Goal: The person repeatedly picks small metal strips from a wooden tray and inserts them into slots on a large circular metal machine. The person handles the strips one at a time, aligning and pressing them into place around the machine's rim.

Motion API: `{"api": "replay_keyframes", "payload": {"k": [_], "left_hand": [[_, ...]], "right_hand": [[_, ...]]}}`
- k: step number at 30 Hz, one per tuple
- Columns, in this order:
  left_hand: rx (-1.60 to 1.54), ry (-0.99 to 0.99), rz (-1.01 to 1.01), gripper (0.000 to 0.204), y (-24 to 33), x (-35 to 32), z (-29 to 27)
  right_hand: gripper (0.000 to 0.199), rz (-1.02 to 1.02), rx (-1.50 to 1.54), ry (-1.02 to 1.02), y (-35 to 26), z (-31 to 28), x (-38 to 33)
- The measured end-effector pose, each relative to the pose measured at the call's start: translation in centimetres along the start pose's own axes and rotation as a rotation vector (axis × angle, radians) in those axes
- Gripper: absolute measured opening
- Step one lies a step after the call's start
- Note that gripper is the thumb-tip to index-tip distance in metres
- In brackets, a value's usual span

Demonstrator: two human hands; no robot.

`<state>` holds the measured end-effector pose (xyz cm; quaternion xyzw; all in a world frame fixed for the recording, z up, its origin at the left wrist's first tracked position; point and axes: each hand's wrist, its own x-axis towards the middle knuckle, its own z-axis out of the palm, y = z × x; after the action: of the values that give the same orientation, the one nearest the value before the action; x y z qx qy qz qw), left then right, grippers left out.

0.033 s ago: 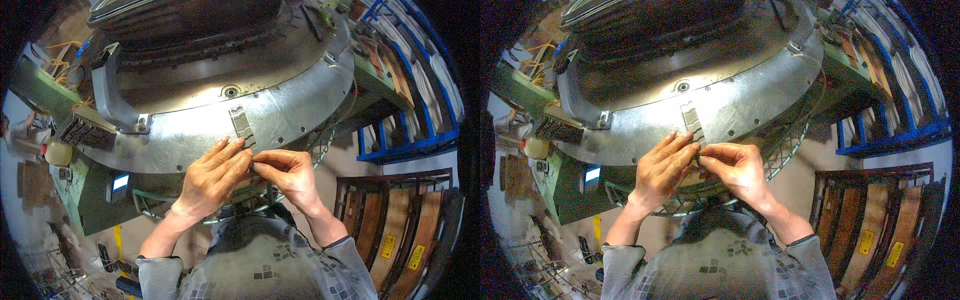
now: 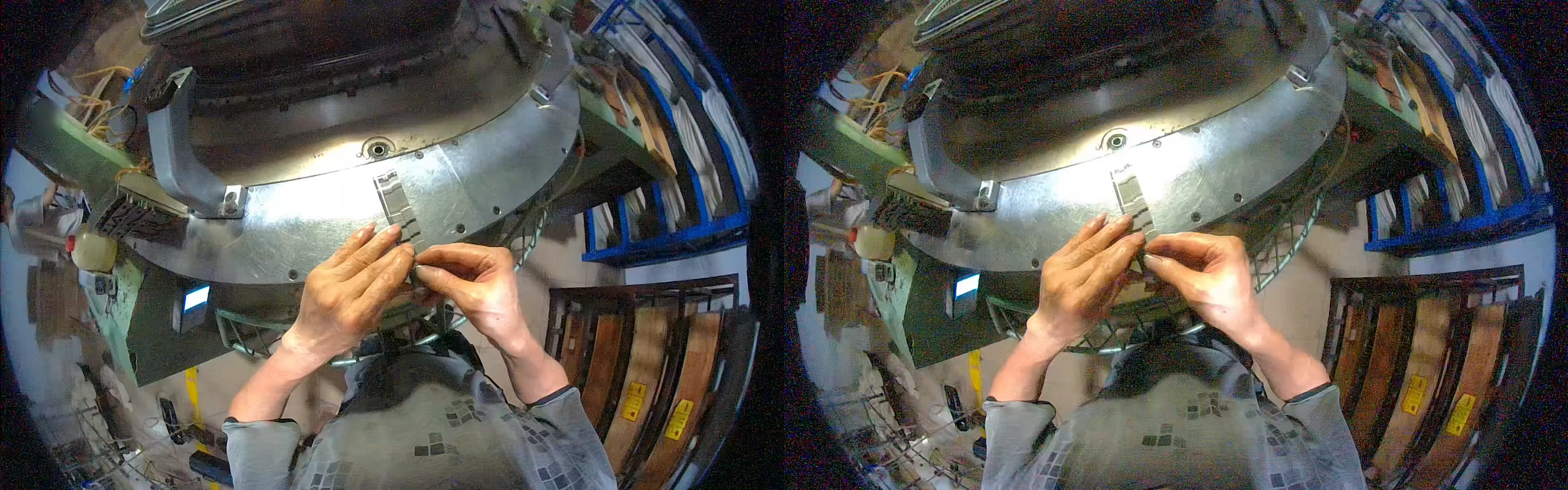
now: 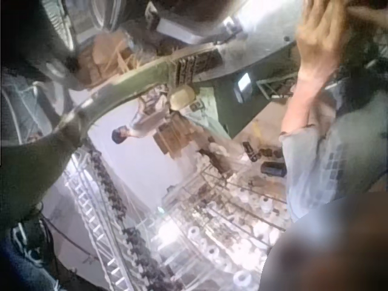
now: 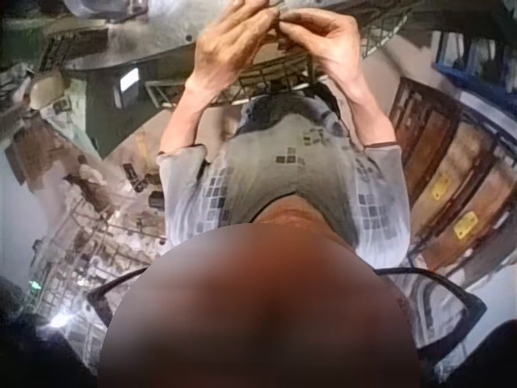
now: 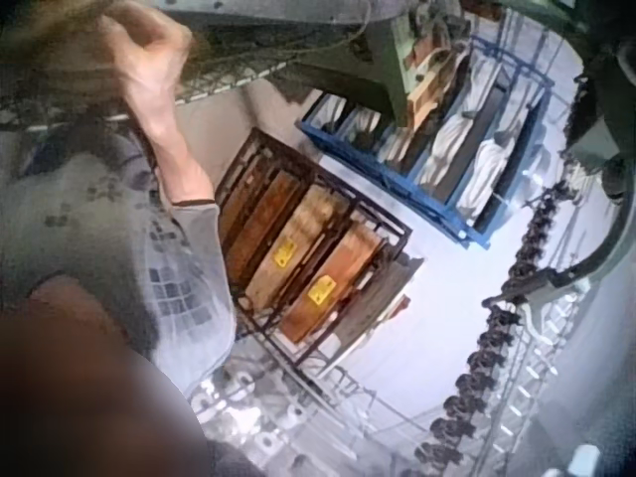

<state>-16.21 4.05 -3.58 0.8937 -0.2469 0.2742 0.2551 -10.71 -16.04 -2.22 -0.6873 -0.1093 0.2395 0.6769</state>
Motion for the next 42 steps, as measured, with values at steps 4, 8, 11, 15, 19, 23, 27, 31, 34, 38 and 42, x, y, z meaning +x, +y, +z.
{"api": "replay_keyframes", "payload": {"k": [4,8,11,15,19,23,27,31,34,38,42], "left_hand": [[0.024,0.014,0.006,0.039,0.0,-0.3,0.5],[-0.075,0.108,-0.058,0.036,0.6,-0.8,-0.2],[-0.594,0.366,-0.338,0.039,4.0,-2.2,-0.9],[-1.537,0.567,-1.004,0.037,8.7,-4.2,0.2],[-1.457,0.506,-1.238,0.035,8.9,-6.7,0.3],[-1.42,0.458,-1.409,0.03,7.6,-8.9,0.0],[-1.331,0.117,-1.493,0.027,5.9,-9.7,0.2],[-1.424,0.102,-1.46,0.029,3.7,-9.8,0.9],[-1.45,0.137,-1.387,0.033,3.2,-10.3,1.4],[-1.484,0.243,-1.394,0.035,2.8,-11.0,1.8],[-1.477,0.13,-1.322,0.035,3.4,-11.2,1.6]], "right_hand": [[0.015,0.032,0.036,0.054,-0.8,-0.6,0.1],[0.016,-0.043,-0.05,0.118,-1.2,-1.4,-0.9],[0.01,-0.298,-0.293,-0.013,-0.9,-1.2,-3.7],[0.022,-0.534,-0.428,-0.249,1.5,1.2,-6.4],[0.019,-0.562,-0.42,-0.312,4.0,2.5,-6.8],[0.013,-0.37,-0.533,-0.238,4.5,1.7,-5.9],[0.02,0.09,-0.238,-0.234,6.0,4.2,-2.5],[0.022,0.11,0.021,-0.322,7.8,6.6,0.7],[0.022,0.125,0.033,-0.303,8.3,7.0,1.4],[0.022,0.13,-0.081,-0.273,8.4,7.1,1.2],[0.026,0.16,-0.085,-0.267,8.2,6.1,0.2]]}}
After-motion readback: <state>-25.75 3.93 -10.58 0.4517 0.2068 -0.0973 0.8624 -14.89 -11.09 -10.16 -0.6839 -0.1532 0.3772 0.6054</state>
